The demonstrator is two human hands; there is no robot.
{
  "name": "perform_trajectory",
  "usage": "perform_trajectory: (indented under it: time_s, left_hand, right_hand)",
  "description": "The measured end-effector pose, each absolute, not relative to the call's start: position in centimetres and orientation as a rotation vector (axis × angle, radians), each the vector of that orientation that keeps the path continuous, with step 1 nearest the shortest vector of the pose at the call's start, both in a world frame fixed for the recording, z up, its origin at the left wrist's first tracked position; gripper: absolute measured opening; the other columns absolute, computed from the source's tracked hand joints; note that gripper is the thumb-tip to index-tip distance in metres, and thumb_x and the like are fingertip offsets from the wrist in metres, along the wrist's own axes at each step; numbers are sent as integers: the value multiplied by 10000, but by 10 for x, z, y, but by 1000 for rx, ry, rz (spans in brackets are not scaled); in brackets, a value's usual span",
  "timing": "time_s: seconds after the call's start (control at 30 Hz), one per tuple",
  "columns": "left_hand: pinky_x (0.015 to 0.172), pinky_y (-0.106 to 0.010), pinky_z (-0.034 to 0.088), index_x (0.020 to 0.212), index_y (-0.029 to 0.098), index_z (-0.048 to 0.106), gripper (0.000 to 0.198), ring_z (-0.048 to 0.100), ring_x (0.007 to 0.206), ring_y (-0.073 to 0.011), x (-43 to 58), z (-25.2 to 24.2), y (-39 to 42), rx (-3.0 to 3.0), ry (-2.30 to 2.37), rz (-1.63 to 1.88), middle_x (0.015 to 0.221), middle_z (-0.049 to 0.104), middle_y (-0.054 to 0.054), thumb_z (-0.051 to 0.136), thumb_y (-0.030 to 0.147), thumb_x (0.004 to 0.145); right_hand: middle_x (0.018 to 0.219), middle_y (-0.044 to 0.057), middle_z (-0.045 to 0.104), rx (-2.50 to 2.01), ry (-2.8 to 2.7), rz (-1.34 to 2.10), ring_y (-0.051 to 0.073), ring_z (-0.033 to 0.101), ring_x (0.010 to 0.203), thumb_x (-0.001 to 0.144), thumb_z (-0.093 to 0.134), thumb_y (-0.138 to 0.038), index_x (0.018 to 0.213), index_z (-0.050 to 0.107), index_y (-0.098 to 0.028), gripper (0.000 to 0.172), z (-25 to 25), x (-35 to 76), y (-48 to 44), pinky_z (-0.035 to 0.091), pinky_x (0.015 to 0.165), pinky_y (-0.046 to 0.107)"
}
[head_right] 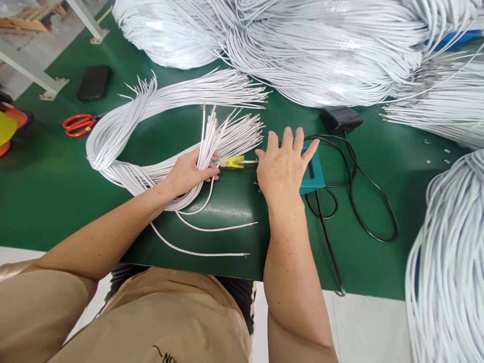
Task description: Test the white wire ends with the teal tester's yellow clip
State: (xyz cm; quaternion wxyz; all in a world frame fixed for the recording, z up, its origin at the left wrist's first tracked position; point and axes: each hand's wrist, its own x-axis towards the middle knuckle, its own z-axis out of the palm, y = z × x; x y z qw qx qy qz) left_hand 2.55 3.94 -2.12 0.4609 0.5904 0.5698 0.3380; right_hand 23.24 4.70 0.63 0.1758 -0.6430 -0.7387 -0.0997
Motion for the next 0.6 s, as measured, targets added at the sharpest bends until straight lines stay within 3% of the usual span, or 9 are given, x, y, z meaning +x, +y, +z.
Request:
perform_trajectory:
  time_s: [0.2,0.33,0.43,0.53,0.6]
  left_hand:
    - [632,-258,551,1087,164,618,382,706,676,-162,22,-14,37,1323,1325,876,737,674,15,699,183,715]
    - [662,-270,533,1153,147,612,492,677,694,-155,17,-12,35,1286,1282,950,743,664,14,763,236,693]
    - [773,-270,511,1167,159,642,517,639,741,-126,12,-13,35,1301,1238,974,795,671,19,793,259,682]
    - [781,-252,485,1050,162,688,384,603,739,-103,9,-15,35,1225,1185,944,802,651,21,794,290,703]
    - [754,-252,482,975,156,694,351,602,733,-109,9,-15,35,1162,1155,916,790,645,13,817,303,682]
  right_hand:
    - [1399,188,555,-1805,-2049,-272,377,411,1362,948,488,-278,1301,558,-155,380,6,231,48,228,1103,660]
    - [1065,112,719,-1399,-2193,69,267,610,1048,955,504,-295,1060,689,-176,244,20,204,34,461,924,422]
    - [938,54,743,-964,-2535,417,206,643,922,954,531,-290,887,726,-201,225,25,178,18,494,821,329]
    - [890,116,750,-948,-2809,369,274,650,969,885,614,-223,782,737,-172,168,24,158,5,499,865,380]
    - [920,179,745,-1050,-2872,407,333,646,1024,840,631,-158,811,752,-129,128,24,151,-2,495,888,425]
